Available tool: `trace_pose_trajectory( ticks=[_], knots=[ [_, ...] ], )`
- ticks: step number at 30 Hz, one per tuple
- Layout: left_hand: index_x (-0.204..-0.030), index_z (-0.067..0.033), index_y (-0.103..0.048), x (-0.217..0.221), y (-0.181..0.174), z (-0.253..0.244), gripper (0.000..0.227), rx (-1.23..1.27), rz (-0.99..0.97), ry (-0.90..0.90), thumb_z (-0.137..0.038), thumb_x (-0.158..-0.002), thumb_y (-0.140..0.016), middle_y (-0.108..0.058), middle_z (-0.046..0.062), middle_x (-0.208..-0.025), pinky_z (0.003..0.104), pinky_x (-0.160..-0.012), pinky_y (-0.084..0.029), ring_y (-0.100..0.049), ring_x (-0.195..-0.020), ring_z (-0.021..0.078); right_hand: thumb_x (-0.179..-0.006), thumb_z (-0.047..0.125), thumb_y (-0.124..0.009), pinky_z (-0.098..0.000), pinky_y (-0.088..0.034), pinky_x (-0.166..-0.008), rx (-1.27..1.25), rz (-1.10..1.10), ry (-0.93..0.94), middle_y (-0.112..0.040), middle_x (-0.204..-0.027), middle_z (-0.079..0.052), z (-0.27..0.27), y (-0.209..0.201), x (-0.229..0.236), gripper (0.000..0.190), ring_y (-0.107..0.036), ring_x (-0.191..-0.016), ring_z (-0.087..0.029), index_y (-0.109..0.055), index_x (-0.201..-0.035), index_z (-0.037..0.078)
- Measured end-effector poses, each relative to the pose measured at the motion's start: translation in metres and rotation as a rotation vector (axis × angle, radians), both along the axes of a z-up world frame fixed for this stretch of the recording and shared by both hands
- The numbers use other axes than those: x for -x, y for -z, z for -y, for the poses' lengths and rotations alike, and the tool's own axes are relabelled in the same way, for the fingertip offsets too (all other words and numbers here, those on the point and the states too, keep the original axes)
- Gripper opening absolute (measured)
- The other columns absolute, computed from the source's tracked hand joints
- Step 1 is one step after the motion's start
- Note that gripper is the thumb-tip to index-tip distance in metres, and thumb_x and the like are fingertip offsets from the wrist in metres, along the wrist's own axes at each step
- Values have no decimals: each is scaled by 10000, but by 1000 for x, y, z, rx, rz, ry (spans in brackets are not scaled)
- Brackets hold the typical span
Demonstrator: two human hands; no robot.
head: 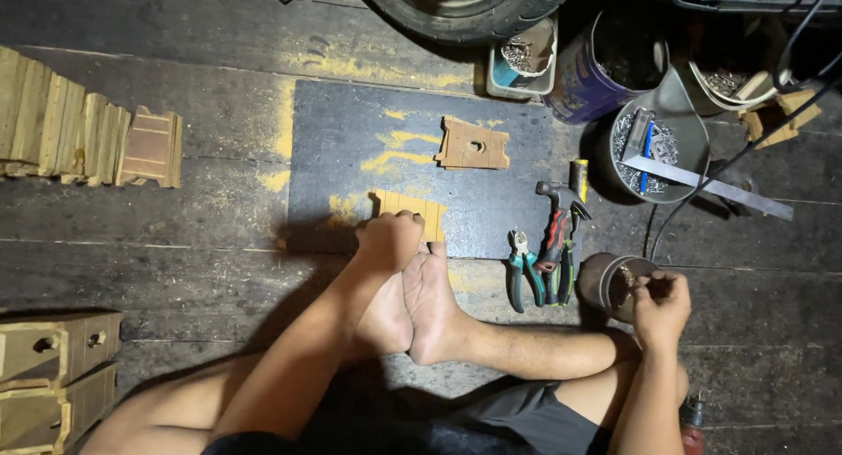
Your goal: The person sits on the floor and assembles small wooden boxes by hand. They align pre-cut wooden pieces, insert nails, and use a hammer to secure the joints. The person occasionally inspects the assembled units and places them in a stack.
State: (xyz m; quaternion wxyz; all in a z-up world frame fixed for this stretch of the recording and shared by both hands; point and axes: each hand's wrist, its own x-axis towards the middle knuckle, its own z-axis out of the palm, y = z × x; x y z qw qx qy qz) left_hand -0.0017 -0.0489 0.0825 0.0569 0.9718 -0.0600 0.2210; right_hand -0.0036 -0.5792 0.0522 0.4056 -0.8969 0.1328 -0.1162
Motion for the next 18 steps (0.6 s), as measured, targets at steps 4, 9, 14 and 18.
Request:
trace_pose_trajectory(
  ticks=[4, 9, 14, 18],
  knots=[
    [-1078, -67, -671, -10, 6, -3, 278, 47, -933, 85, 45, -825, -699, -617, 76, -925, 488, -549, -516, -644, -893, 362, -990, -162, -610, -335, -552, -1024, -90, 55, -87, -656, -1122, -158, -41, -38, -1, 292, -692, -1089, -216, -514, -1171, 46],
    [-1061, -58, -685, -1, 22, -1, 273, 46, -809, 93, 42, -807, -695, -589, 77, -858, 501, -513, -494, -632, -790, 375, -978, -128, -706, -367, -545, -1001, -50, 84, -141, -661, -1140, -178, -89, -61, -10, 325, -678, -1070, -276, -517, -1186, 35],
    [-712, -80, -696, 5, 2, 3, 238, 163, -266, -43, -207, -899, -621, -608, 88, -556, 554, -414, -564, -682, -476, 361, -939, -32, -823, -450, -591, -834, -141, 154, -266, -700, -1002, -252, -176, -56, -14, 242, -735, -946, -398, -619, -1068, -13],
    [-861, -67, -727, 4, 24, 13, 275, 221, -459, -142, -271, -933, -557, -697, 125, -710, 633, -538, -589, -749, -637, 420, -899, -11, -853, -444, -612, -780, -223, 140, -325, -717, -940, -243, -251, -43, -19, 253, -759, -899, -373, -635, -1026, -20]
  ],
)
